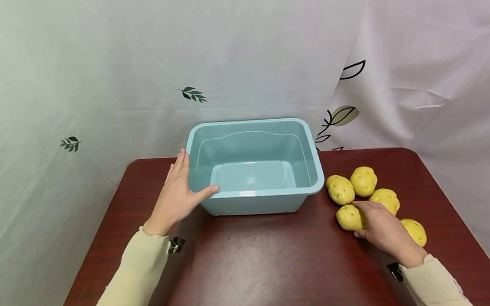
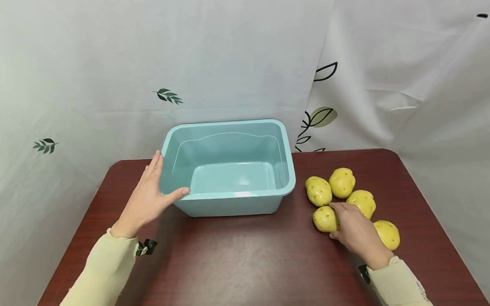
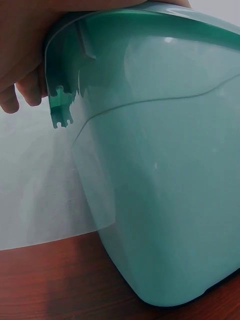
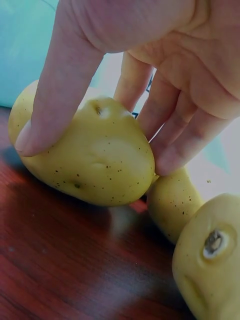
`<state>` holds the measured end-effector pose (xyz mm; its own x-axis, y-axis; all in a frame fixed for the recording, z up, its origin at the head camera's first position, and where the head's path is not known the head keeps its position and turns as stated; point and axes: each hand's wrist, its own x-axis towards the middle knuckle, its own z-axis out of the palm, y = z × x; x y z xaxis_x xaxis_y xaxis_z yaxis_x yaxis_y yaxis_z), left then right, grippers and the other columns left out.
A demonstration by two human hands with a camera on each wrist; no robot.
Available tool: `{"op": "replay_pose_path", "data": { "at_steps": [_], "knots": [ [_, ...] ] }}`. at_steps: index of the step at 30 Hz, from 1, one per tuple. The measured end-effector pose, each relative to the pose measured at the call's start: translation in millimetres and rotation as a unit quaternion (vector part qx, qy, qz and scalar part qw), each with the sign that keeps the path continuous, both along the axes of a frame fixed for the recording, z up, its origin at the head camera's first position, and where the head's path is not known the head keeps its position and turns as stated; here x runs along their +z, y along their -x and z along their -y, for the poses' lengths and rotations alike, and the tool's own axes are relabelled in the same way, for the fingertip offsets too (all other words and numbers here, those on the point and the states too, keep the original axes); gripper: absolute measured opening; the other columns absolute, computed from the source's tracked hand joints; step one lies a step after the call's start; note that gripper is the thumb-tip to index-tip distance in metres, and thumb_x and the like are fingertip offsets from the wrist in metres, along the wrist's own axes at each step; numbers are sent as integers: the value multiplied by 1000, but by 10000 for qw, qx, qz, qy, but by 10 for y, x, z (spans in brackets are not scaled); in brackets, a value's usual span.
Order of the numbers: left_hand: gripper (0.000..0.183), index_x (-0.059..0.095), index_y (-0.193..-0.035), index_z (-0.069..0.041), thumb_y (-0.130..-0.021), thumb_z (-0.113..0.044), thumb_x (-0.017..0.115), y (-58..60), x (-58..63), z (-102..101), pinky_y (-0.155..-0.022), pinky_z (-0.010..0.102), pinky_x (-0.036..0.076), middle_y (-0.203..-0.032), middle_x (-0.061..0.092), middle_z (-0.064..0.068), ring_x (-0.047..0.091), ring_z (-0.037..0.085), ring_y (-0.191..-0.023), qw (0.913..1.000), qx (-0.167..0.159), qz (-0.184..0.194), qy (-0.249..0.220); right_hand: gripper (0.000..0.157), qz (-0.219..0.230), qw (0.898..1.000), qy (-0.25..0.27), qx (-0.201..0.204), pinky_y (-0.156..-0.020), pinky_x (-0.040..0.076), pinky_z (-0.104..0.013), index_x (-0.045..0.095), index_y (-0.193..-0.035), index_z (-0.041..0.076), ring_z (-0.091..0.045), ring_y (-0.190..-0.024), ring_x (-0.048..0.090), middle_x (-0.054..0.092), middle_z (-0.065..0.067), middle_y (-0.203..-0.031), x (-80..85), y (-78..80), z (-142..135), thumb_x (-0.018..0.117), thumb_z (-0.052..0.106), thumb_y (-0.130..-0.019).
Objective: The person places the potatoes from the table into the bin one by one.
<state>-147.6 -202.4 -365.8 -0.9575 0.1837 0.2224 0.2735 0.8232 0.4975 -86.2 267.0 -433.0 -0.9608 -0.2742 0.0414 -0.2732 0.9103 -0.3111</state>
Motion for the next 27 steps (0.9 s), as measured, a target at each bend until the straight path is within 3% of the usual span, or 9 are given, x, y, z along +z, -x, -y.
{"op": "replay_pose_path", "data": {
  "at_steps": [18,27],
  "knots": [
    [112,9,-148,-3,-73,-70,59,-9,7,3,-112,43,8,-155,-2,0,4,25,-141,9999,49,71,-92,70,-30,9994,200,-272,-81,43,-53,53,-121,-6,-41,-101,53,58,-25,-112,48,14,4,85,19,-63],
    [113,9,-148,-4,-72,-70,59,-16,-5,-5,-112,44,10,-155,-2,-1,4,25,-141,9998,80,140,-142,71,-449,9982,269,-289,-80,43,-53,53,-120,-8,-40,-98,54,59,-25,-109,122,-14,22,84,21,-63]
  ]
}}
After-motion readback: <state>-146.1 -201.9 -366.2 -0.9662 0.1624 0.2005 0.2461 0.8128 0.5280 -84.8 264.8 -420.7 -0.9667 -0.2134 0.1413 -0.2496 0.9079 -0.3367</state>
